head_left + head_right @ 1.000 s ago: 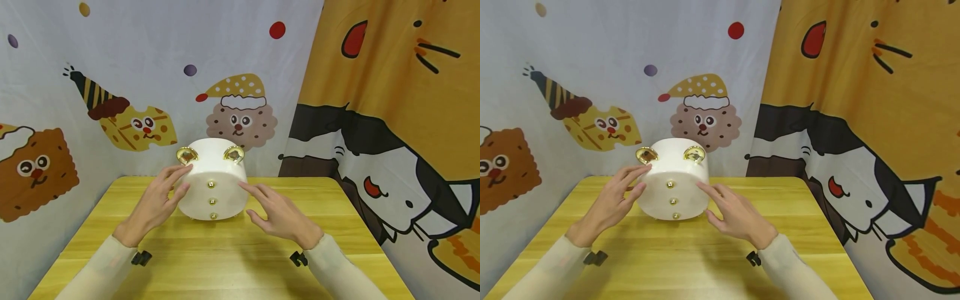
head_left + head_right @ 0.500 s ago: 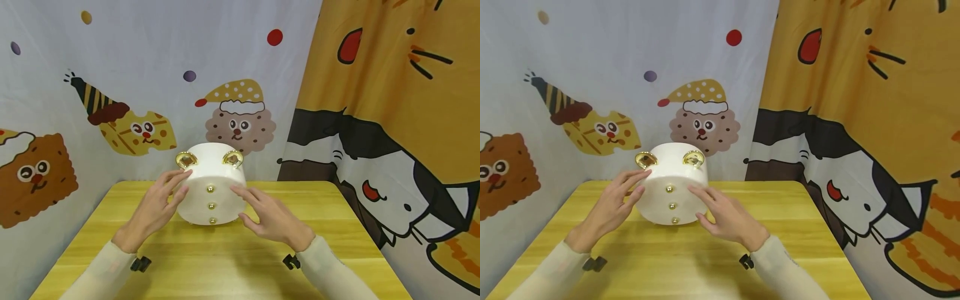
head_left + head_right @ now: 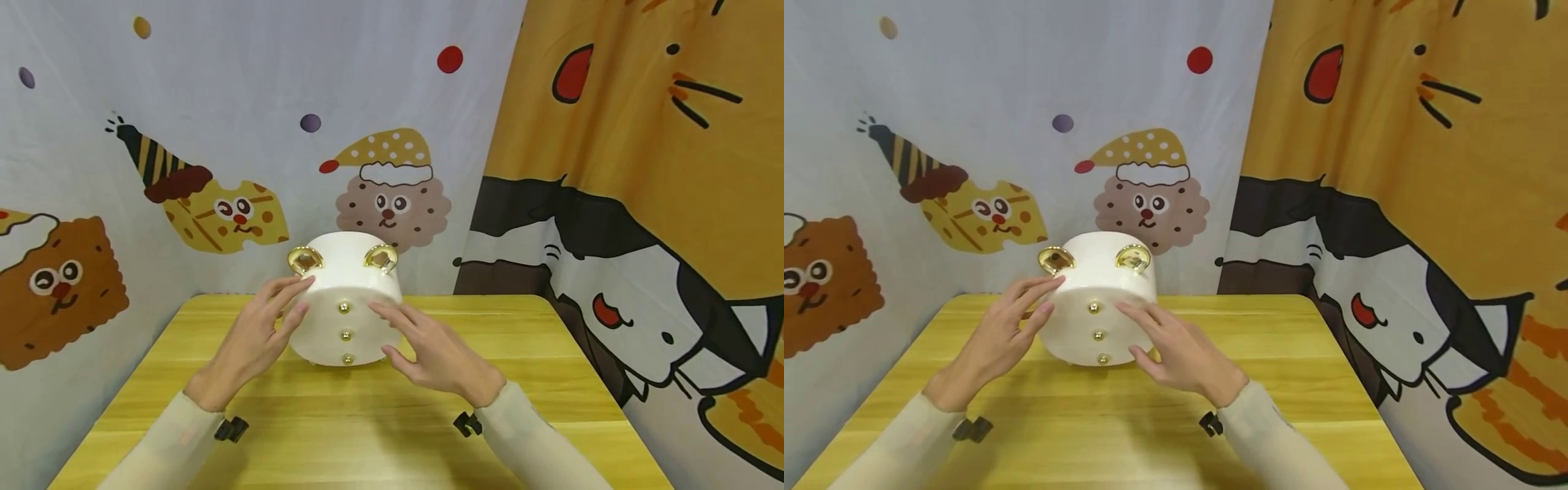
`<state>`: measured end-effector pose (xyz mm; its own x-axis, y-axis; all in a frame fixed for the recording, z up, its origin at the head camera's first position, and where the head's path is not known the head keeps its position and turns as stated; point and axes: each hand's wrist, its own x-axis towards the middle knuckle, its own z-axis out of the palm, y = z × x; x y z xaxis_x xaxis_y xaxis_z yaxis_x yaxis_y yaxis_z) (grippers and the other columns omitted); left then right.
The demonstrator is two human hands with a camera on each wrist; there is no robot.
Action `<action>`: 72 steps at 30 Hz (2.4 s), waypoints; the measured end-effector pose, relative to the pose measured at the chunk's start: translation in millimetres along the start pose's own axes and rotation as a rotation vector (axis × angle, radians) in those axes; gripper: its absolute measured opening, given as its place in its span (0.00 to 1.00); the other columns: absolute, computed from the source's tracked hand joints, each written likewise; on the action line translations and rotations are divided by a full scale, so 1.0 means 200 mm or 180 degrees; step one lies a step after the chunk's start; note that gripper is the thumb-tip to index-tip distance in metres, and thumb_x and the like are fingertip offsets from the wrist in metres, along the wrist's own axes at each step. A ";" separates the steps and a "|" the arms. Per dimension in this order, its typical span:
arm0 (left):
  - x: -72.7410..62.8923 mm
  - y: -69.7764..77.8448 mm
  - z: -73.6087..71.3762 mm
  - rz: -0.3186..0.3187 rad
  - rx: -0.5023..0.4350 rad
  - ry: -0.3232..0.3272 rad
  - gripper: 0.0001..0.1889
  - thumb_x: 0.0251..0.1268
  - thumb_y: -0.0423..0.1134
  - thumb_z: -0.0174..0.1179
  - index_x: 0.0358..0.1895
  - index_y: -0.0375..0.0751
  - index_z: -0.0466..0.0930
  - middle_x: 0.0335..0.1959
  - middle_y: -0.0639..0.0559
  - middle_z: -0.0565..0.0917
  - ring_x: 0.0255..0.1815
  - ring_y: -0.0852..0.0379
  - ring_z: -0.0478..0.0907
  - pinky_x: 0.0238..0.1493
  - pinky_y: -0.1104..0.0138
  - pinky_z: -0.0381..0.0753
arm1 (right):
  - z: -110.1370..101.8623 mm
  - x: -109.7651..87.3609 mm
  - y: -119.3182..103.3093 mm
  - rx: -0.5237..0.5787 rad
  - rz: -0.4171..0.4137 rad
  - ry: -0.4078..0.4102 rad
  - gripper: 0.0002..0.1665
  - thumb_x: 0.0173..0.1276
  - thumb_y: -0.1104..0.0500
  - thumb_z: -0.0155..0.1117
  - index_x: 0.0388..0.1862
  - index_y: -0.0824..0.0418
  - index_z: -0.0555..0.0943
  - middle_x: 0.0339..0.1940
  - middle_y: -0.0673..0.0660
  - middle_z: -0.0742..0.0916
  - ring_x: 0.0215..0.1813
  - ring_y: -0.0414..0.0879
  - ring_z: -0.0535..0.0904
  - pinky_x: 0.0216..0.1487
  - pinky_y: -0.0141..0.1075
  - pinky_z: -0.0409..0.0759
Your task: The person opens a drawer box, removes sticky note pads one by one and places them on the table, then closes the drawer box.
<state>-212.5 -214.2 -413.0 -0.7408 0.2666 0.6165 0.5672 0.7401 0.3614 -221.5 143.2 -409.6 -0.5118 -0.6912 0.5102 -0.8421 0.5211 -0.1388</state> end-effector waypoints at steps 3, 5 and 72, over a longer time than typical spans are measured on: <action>0.01 0.00 0.00 -0.0016 -0.0023 -0.0016 0.26 0.96 0.43 0.59 0.89 0.54 0.76 0.80 0.41 0.81 0.60 0.43 0.88 0.50 0.48 0.90 | 0.00 0.01 0.00 0.0033 0.0010 -0.0008 0.50 0.85 0.51 0.76 0.98 0.45 0.64 0.87 0.53 0.81 0.65 0.46 0.93 0.48 0.39 0.95; 0.01 0.00 0.00 -0.0027 -0.0034 -0.0022 0.26 0.96 0.43 0.58 0.89 0.54 0.76 0.80 0.41 0.81 0.62 0.42 0.88 0.51 0.47 0.90 | 0.00 0.02 0.00 0.0041 0.0016 -0.0013 0.50 0.85 0.51 0.76 0.98 0.44 0.64 0.87 0.53 0.81 0.65 0.45 0.93 0.47 0.38 0.95; 0.04 0.01 0.02 0.0026 -0.0043 0.0194 0.23 0.90 0.37 0.67 0.81 0.48 0.85 0.68 0.38 0.86 0.56 0.41 0.90 0.50 0.43 1.01 | 0.14 0.28 -0.03 0.0555 -0.0325 0.0144 0.38 0.85 0.62 0.74 0.89 0.62 0.74 0.64 0.62 0.91 0.52 0.49 0.95 0.53 0.36 0.99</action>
<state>-218.8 -209.3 -409.8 -0.7130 0.2343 0.6609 0.5782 0.7296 0.3652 -249.6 87.2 -403.4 -0.4176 -0.7107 0.5662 -0.9079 0.3523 -0.2274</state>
